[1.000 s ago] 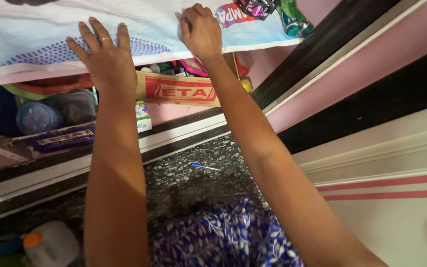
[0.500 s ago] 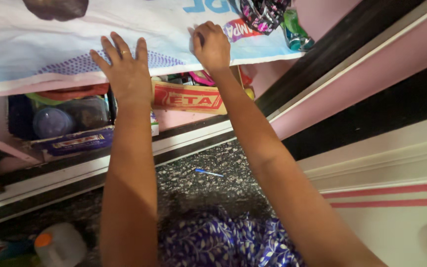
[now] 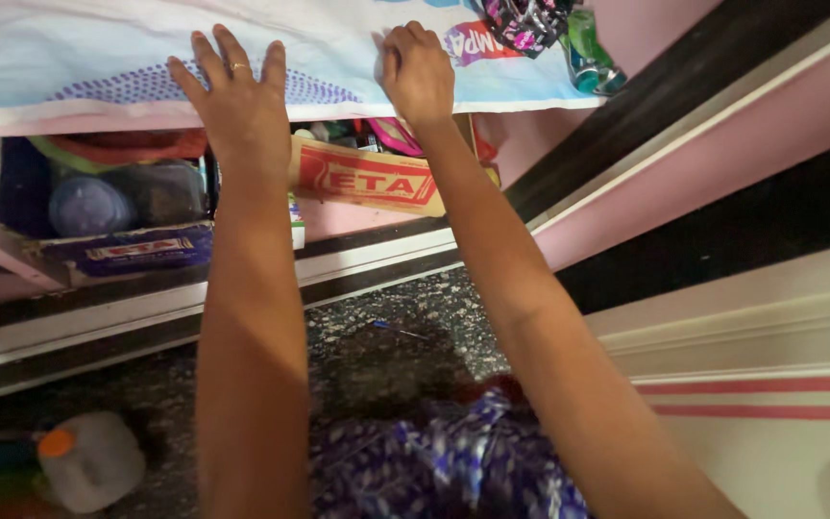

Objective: The person smooths a paper liner on a closet shelf, removes cleaning bottles and supply packets from the shelf, and organizes them on the floor by hand.

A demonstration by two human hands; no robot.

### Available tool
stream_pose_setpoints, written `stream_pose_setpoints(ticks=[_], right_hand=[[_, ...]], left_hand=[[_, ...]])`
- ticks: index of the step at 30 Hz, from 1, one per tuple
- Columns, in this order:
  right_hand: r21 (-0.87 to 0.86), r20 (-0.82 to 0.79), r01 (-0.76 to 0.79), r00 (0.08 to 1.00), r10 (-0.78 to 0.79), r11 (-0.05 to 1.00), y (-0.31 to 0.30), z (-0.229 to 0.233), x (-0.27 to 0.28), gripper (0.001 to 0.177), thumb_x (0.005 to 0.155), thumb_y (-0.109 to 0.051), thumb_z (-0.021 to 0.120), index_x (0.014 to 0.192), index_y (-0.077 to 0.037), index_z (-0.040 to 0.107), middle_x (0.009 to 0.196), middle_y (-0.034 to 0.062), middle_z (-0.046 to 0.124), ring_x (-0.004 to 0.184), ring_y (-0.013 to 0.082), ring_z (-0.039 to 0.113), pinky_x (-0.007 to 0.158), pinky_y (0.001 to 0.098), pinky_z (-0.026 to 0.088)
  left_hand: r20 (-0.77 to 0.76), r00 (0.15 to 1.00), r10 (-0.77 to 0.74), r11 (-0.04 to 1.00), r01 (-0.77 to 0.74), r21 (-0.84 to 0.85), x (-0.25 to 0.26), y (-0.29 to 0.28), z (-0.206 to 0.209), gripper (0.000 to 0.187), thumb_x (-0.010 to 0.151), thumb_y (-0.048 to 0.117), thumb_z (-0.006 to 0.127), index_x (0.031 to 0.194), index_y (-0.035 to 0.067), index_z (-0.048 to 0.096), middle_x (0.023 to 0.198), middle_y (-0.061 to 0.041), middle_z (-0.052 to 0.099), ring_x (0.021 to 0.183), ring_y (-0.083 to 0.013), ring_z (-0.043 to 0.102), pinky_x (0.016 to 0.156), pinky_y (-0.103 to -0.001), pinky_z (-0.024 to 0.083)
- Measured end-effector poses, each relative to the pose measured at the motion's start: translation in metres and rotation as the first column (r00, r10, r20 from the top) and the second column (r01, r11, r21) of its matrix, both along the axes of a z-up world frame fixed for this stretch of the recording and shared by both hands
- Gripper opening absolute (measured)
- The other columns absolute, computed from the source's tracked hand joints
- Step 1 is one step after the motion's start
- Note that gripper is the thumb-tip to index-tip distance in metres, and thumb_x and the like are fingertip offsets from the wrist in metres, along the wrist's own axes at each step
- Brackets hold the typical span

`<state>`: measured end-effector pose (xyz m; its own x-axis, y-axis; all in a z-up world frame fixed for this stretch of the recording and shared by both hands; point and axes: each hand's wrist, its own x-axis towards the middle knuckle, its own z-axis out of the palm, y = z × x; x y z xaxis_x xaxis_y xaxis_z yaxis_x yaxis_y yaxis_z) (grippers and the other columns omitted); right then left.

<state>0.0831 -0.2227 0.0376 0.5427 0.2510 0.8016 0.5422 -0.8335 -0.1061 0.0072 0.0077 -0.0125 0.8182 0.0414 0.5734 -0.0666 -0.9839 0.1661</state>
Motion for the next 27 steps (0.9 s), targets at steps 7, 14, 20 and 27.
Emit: stream_pose_setpoints(ticks=[7,14,20,27], right_hand=[[0.073,-0.030,0.001,1.000,0.001,0.997,-0.004,0.000,-0.003,0.004,0.087,-0.010,0.064,0.086,-0.009,0.068,0.094,0.0088,0.066,0.092,0.0344,0.064,0.078,0.0492,0.053],[0.069,-0.010,-0.020,1.000,0.021,0.997,0.000,0.005,-0.007,0.005,0.085,-0.011,0.065,0.088,-0.009,0.069,0.096,0.0093,0.067,0.090,0.0354,0.063,0.076,0.0485,0.053],[-0.209,-0.030,-0.050,0.999,0.045,0.977,0.004,0.028,0.007,0.016,0.081,-0.018,0.062,0.088,-0.005,0.068,0.092,0.0156,0.067,0.085,0.0360,0.066,0.067,0.0493,0.055],[-0.740,-0.231,-0.058,0.957,-0.174,0.670,0.049,0.045,0.054,0.028,0.093,-0.028,0.055,0.094,-0.012,0.077,0.097,0.0181,0.076,0.088,0.0345,0.074,0.072,0.0477,0.056]], left_hand=[[-0.047,0.996,0.081,0.991,-0.075,0.115,0.006,0.002,-0.001,0.066,0.099,0.011,0.056,0.162,0.028,0.045,0.165,-0.030,0.031,0.151,-0.0504,0.026,0.116,-0.074,0.011],[-0.036,0.995,0.092,0.988,-0.087,0.125,-0.003,-0.002,0.004,0.065,0.096,0.010,0.053,0.157,0.031,0.048,0.162,-0.027,0.036,0.148,-0.0477,0.029,0.114,-0.072,0.017],[0.048,0.992,0.117,0.986,-0.122,0.111,-0.005,-0.002,0.000,0.054,0.103,0.015,0.047,0.154,0.031,0.053,0.160,-0.024,0.041,0.148,-0.0455,0.033,0.116,-0.071,0.021],[-0.025,0.982,0.188,0.968,-0.181,0.173,-0.010,-0.009,0.020,0.057,0.097,0.021,0.049,0.151,0.037,0.046,0.159,-0.021,0.039,0.146,-0.0423,0.033,0.114,-0.069,0.022]])
